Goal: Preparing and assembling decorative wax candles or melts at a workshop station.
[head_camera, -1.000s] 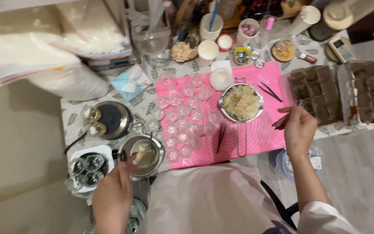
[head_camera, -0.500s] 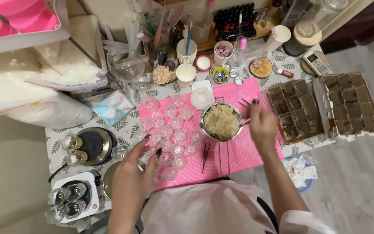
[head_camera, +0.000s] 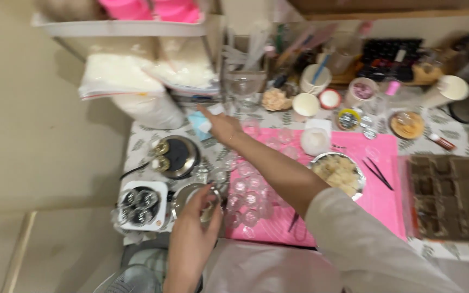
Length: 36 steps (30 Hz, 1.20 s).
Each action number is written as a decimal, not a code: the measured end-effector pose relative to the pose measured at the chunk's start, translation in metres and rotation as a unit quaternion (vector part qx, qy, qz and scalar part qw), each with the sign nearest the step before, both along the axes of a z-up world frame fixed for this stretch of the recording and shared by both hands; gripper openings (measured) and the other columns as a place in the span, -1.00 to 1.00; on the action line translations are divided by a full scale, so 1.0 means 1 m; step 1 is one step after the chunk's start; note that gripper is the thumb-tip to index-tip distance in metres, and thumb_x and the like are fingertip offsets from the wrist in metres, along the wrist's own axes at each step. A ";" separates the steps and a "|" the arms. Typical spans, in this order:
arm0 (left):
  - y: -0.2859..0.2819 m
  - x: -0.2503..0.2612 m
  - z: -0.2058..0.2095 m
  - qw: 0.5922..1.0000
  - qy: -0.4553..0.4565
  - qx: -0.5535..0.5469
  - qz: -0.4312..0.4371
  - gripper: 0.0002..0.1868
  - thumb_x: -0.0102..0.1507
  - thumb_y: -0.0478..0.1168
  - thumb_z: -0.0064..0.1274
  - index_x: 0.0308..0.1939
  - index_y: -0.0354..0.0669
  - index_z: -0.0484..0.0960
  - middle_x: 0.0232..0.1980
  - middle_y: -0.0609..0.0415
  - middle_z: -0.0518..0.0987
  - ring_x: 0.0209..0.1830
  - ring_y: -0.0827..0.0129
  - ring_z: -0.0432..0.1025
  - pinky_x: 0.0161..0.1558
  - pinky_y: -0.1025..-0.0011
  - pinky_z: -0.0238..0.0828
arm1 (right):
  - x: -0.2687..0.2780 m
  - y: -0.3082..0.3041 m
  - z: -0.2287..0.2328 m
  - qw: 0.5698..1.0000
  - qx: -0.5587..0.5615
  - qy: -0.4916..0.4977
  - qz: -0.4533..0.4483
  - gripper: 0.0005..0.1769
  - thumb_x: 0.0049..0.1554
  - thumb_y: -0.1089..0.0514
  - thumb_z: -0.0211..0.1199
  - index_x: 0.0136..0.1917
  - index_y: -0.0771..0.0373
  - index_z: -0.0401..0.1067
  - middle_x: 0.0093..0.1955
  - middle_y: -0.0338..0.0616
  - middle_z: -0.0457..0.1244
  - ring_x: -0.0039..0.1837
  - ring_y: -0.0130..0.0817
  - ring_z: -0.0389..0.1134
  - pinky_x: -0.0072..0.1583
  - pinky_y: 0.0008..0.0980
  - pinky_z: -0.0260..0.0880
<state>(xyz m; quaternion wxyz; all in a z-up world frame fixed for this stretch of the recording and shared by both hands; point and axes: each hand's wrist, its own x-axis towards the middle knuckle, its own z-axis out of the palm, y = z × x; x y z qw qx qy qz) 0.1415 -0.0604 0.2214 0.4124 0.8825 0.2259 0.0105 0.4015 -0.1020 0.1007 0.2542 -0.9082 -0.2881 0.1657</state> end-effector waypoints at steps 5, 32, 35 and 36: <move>0.030 -0.036 -0.011 0.999 0.008 0.001 0.037 -0.49 0.16 -0.20 0.18 0.21 -0.11 0.56 -0.07 -0.03 0.72 -0.09 0.19 0.65 -0.10 0.29 0.55 | 0.031 0.030 -0.094 0.960 0.207 -0.060 -0.179 -0.78 0.22 0.18 0.15 0.06 0.27 0.53 -0.15 0.18 0.39 -0.10 0.02 0.47 -0.02 -0.02 0.46; 0.034 -0.045 -0.016 0.971 -0.212 -0.006 -0.112 -0.52 0.17 -0.36 0.02 0.20 -0.15 0.66 0.31 -0.05 0.58 0.40 -0.07 0.37 0.43 -0.02 0.16 | -0.257 -0.096 0.066 0.668 0.406 0.544 -0.304 -0.61 0.14 0.28 0.06 0.24 0.22 0.42 0.06 -0.22 0.41 0.06 -0.47 0.43 0.11 -0.37 0.44; 0.035 -0.037 -0.002 0.929 -0.274 0.134 -0.209 -0.58 0.05 -0.38 0.08 0.02 -0.17 0.64 0.35 -0.08 0.51 0.47 -0.18 0.24 0.48 -0.14 -0.04 | -0.257 -0.106 0.072 0.704 0.433 0.519 -0.217 -0.54 0.16 0.34 0.08 0.34 0.31 0.39 0.16 -0.14 0.38 0.15 -0.47 0.40 0.20 -0.42 0.38; 0.037 -0.036 -0.001 0.920 -0.283 0.145 -0.229 -0.64 0.02 -0.38 0.09 -0.08 -0.17 0.60 0.34 -0.12 0.51 0.46 -0.24 0.20 0.47 -0.19 -0.10 | -0.255 -0.108 0.075 0.681 0.454 0.545 -0.183 -0.57 0.21 0.37 0.10 0.35 0.42 0.41 0.17 -0.06 0.36 0.15 -0.43 0.39 0.20 -0.40 0.37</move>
